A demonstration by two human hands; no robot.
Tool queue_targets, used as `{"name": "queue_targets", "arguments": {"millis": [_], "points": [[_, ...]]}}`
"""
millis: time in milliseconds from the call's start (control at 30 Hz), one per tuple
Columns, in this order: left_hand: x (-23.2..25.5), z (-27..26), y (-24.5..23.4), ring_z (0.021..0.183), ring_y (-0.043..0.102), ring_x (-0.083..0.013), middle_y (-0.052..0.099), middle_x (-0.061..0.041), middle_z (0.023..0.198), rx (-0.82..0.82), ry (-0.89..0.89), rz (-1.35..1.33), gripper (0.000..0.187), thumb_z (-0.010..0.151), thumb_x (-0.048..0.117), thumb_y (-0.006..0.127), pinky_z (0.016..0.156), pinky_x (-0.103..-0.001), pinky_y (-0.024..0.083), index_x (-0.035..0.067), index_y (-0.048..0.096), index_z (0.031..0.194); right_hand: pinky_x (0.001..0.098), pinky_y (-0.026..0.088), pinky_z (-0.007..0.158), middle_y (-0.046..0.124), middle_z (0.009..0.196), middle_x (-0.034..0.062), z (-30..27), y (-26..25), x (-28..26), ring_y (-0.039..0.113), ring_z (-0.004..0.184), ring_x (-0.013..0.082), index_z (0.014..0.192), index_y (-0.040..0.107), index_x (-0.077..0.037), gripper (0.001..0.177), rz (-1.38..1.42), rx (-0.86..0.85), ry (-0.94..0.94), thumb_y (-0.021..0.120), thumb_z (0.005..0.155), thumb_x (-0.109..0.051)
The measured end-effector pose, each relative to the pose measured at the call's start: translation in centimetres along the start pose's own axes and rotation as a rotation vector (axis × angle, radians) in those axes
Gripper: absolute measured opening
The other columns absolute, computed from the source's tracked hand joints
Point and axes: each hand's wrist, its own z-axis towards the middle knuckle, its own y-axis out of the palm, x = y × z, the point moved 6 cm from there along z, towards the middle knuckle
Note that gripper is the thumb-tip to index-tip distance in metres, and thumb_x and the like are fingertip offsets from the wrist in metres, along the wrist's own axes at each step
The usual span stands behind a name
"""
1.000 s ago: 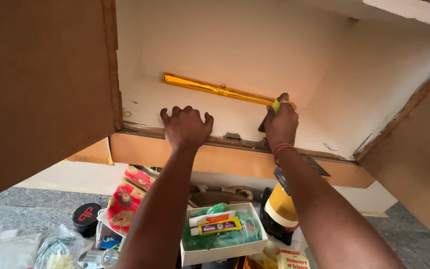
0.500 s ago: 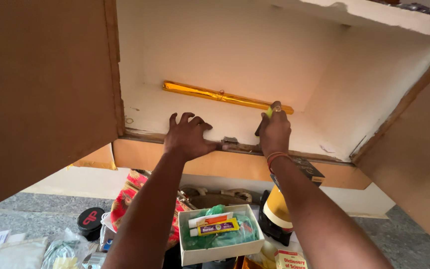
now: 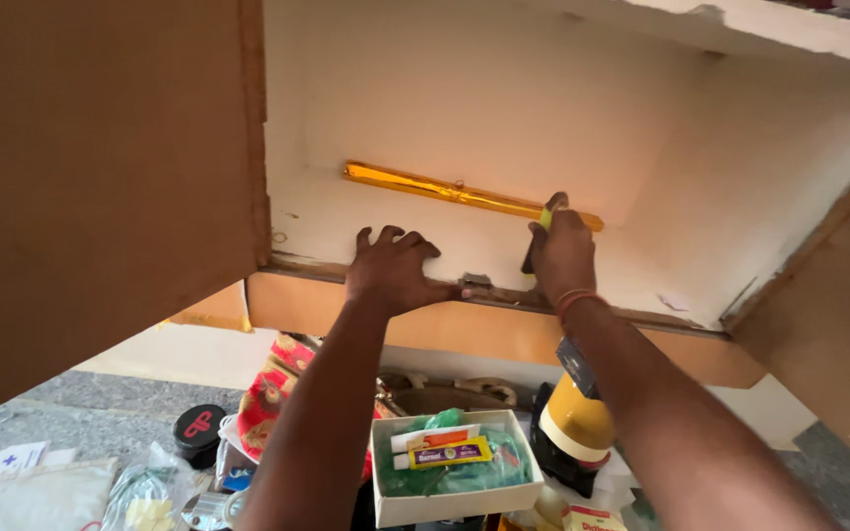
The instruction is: The person sits on the floor and organizes items from a wooden cabinet. They remove small white packets, bottles, a yellow container, a book, and a highlighter from the shelf and place them into a box or pile on the floor.
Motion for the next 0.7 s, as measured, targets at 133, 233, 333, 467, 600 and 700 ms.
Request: {"name": "queue_targets", "arguments": {"millis": [133,233,333,467,600,700], "points": [[-0.1,-0.1,-0.3,0.14,0.042,-0.0214,0.061,0.005,0.138,-0.001,-0.014,0.013,0.095,0.061,0.092,0.062,0.121,-0.054,0.023,0.025,0.071,0.127,0.0468,0.056,0.07,0.068,0.093,0.0253,-0.2,-0.3,-1.8,0.072,0.081,0.041,0.115,0.055,0.0,0.024,0.104,-0.039,-0.118,0.069,0.098,-0.01],[-0.1,-0.1,-0.4,0.139,0.044,-0.0213,0.062,0.004,0.136,0.003,-0.007,0.015,0.093,0.062,0.092,0.064,0.121,-0.055,0.023,0.024,0.071,0.126,0.0418,0.058,0.069,0.071,0.095,0.0224,-1.2,-0.5,-3.3,0.076,0.082,0.0342,0.113,0.053,0.002,0.026,0.205,-0.071,-0.142,0.069,0.098,-0.012],[-0.2,-0.2,-0.4,0.138,0.044,-0.021,0.062,0.004,0.136,0.008,-0.01,0.005,0.092,0.061,0.09,0.066,0.121,-0.054,0.022,0.024,0.072,0.125,0.0407,0.059,0.068,0.072,0.094,0.0209,-2.3,-1.2,-4.1,0.077,0.084,0.0312,0.115,0.053,0.003,0.028,0.191,-0.098,-0.116,0.069,0.097,-0.012],[-0.2,0.0,-0.1,0.139,0.044,-0.0207,0.062,0.004,0.136,-0.003,-0.012,0.011,0.092,0.062,0.09,0.066,0.122,-0.053,0.023,0.024,0.071,0.126,0.0397,0.059,0.067,0.071,0.093,0.0209,-3.3,-2.1,-5.0,0.077,0.082,0.0298,0.117,0.054,0.002,0.028,0.163,-0.12,-0.123,0.069,0.098,-0.011],[-0.3,0.2,0.0,0.141,0.042,-0.0225,0.061,0.003,0.14,0.018,0.012,0.026,0.091,0.064,0.088,0.066,0.122,-0.054,0.024,0.025,0.071,0.129,0.0383,0.059,0.06,0.072,0.093,0.0182,-3.7,-2.5,-4.2,0.077,0.075,0.0274,0.118,0.053,0.002,0.031,0.223,-0.104,0.062,0.069,0.097,-0.013],[-0.2,-0.1,0.0,0.144,0.038,-0.0223,0.055,0.001,0.144,-0.061,-0.011,0.011,0.102,0.056,0.091,0.069,0.122,-0.054,0.02,0.026,0.066,0.133,0.0368,0.059,0.061,0.073,0.09,0.0178,-4.2,-2.9,-3.9,0.078,0.075,0.0253,0.119,0.054,0.002,0.031,0.267,-0.015,0.044,0.069,0.097,-0.013]]}}
